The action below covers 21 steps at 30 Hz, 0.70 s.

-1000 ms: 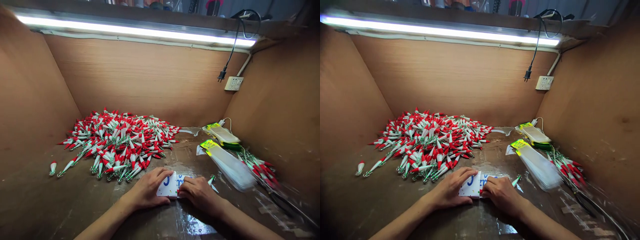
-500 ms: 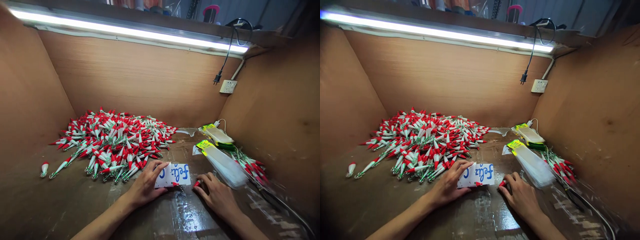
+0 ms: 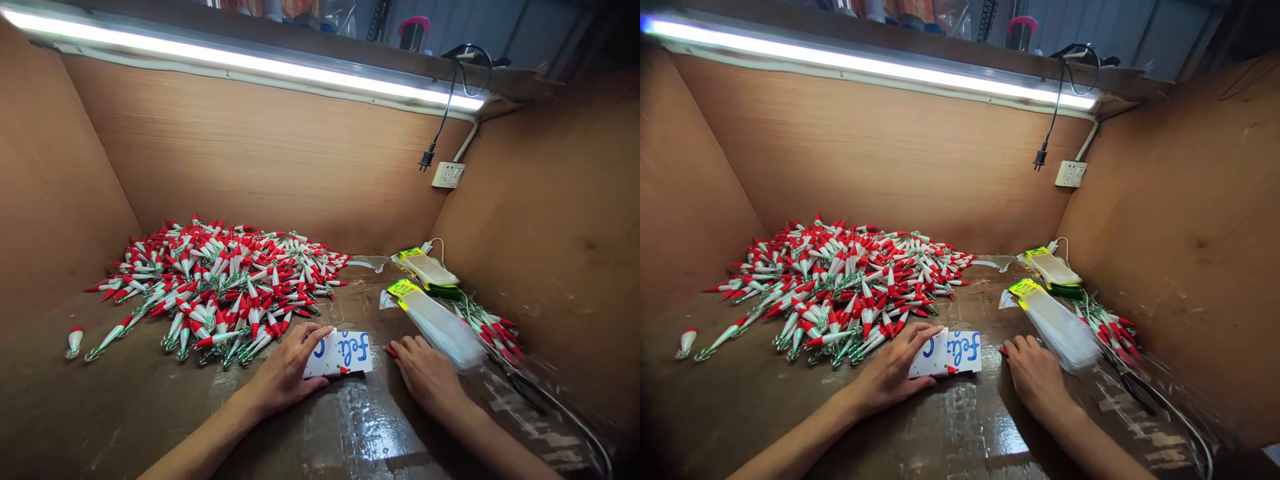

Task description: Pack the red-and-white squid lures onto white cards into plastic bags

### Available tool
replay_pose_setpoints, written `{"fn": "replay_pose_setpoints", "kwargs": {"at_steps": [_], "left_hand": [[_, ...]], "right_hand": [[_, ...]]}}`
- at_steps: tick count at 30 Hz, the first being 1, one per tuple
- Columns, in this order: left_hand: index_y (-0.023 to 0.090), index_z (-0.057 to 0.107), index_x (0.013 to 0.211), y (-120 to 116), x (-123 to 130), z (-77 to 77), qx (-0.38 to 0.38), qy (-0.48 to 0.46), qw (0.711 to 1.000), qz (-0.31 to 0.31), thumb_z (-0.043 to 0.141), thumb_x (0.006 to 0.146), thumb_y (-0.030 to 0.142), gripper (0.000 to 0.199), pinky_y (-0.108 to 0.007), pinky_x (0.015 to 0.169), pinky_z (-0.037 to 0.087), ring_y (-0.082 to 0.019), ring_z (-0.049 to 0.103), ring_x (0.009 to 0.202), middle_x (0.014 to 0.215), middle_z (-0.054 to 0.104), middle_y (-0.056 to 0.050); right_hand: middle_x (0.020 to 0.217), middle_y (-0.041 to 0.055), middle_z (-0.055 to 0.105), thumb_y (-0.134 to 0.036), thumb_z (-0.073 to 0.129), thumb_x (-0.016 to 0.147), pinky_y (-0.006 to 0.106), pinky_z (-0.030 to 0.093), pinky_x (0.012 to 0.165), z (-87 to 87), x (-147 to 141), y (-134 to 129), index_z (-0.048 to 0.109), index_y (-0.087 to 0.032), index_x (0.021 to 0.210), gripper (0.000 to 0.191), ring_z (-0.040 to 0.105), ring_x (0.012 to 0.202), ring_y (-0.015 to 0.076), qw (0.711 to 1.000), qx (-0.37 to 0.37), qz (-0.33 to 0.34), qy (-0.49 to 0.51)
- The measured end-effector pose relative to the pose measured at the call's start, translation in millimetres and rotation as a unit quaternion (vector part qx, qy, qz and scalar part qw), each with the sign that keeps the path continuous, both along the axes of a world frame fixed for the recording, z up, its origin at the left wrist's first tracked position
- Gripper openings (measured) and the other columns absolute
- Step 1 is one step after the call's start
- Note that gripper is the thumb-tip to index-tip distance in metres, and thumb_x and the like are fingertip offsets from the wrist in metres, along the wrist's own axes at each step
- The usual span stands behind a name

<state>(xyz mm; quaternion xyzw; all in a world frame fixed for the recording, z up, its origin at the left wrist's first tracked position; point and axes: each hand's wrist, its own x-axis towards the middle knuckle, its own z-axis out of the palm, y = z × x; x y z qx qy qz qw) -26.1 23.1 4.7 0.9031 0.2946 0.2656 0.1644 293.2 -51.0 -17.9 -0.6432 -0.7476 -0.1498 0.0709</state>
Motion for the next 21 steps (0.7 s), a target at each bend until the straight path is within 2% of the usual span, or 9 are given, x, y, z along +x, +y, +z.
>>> {"fn": "replay_pose_setpoints", "kwargs": {"at_steps": [2,5,7,9,11,14,17,21], "left_hand": [[0.035,0.030,0.153,-2,1,2.9,-0.012,-0.015,1.000,-0.002,0.080,0.075,0.016,0.094,-0.048,0.107,0.046,-0.030,0.050,0.126,0.139,0.047,-0.009],[0.035,0.029,0.153,-3,2,6.5,-0.027,-0.031,0.999,-0.001,0.080,0.073,0.016,0.097,-0.046,0.107,0.046,-0.029,0.050,0.126,0.138,0.047,-0.008],[0.035,0.029,0.153,-3,2,7.3,-0.030,-0.028,0.999,0.003,0.081,0.072,0.017,0.098,-0.046,0.108,0.045,-0.029,0.050,0.125,0.138,0.047,-0.008],[0.034,0.029,0.154,-3,1,6.8,-0.034,-0.020,0.999,0.009,0.082,0.072,0.019,0.099,-0.045,0.107,0.045,-0.029,0.050,0.125,0.138,0.048,-0.008],[0.034,0.029,0.154,-2,-1,6.1,-0.038,-0.015,0.999,0.018,0.081,0.073,0.020,0.098,-0.045,0.107,0.045,-0.029,0.050,0.125,0.138,0.048,-0.008],[0.034,0.028,0.154,0,-4,5.6,-0.042,-0.011,0.998,0.034,0.079,0.074,0.020,0.096,-0.045,0.107,0.045,-0.029,0.051,0.124,0.137,0.049,-0.008],[0.033,0.028,0.154,2,-5,5.3,-0.045,-0.009,0.998,0.044,0.078,0.075,0.020,0.095,-0.046,0.105,0.047,-0.029,0.052,0.122,0.136,0.049,-0.008],[0.035,0.028,0.154,4,-3,2.6,-0.044,-0.004,0.998,0.040,0.078,0.074,0.018,0.096,-0.045,0.105,0.047,-0.029,0.052,0.122,0.136,0.050,-0.008]], "right_hand": [[0.090,0.0103,0.069,-0.013,0.050,0.094,0.031,0.049,0.062,12.5,3,14,0.073,-0.022,0.100,0.025,0.065,0.085,0.0266,1.000,-0.015,0.011,0.018],[0.105,0.0087,0.069,-0.016,0.047,0.097,0.031,0.051,0.069,39.6,4,27,0.064,-0.024,0.128,0.036,0.066,0.087,0.0225,0.984,0.023,0.055,0.167],[0.111,0.0067,0.068,-0.023,0.049,0.099,0.030,0.053,0.076,57.7,-2,31,0.057,-0.026,0.135,0.037,0.066,0.088,0.0193,0.943,0.047,0.097,0.316],[0.105,0.0045,0.071,-0.031,0.055,0.099,0.028,0.054,0.077,67.9,-14,34,0.062,-0.024,0.125,0.028,0.067,0.086,0.0178,0.889,0.026,0.126,0.439],[0.096,0.0034,0.073,-0.034,0.061,0.096,0.027,0.054,0.075,66.2,-29,38,0.067,-0.021,0.110,0.020,0.068,0.083,0.0178,0.854,-0.038,0.144,0.498],[0.093,0.0041,0.076,-0.033,0.066,0.092,0.028,0.055,0.074,48.1,-41,48,0.072,-0.019,0.098,0.017,0.070,0.084,0.0196,0.841,-0.114,0.154,0.506],[0.098,0.0062,0.078,-0.034,0.067,0.092,0.030,0.056,0.078,30.1,-40,57,0.076,-0.019,0.104,0.021,0.072,0.087,0.0218,0.852,-0.127,0.157,0.484],[0.117,0.0076,0.076,-0.025,0.053,0.100,0.035,0.054,0.094,20.8,-37,57,0.071,-0.023,0.126,0.032,0.071,0.104,0.0229,0.865,-0.145,0.222,0.427]]}}
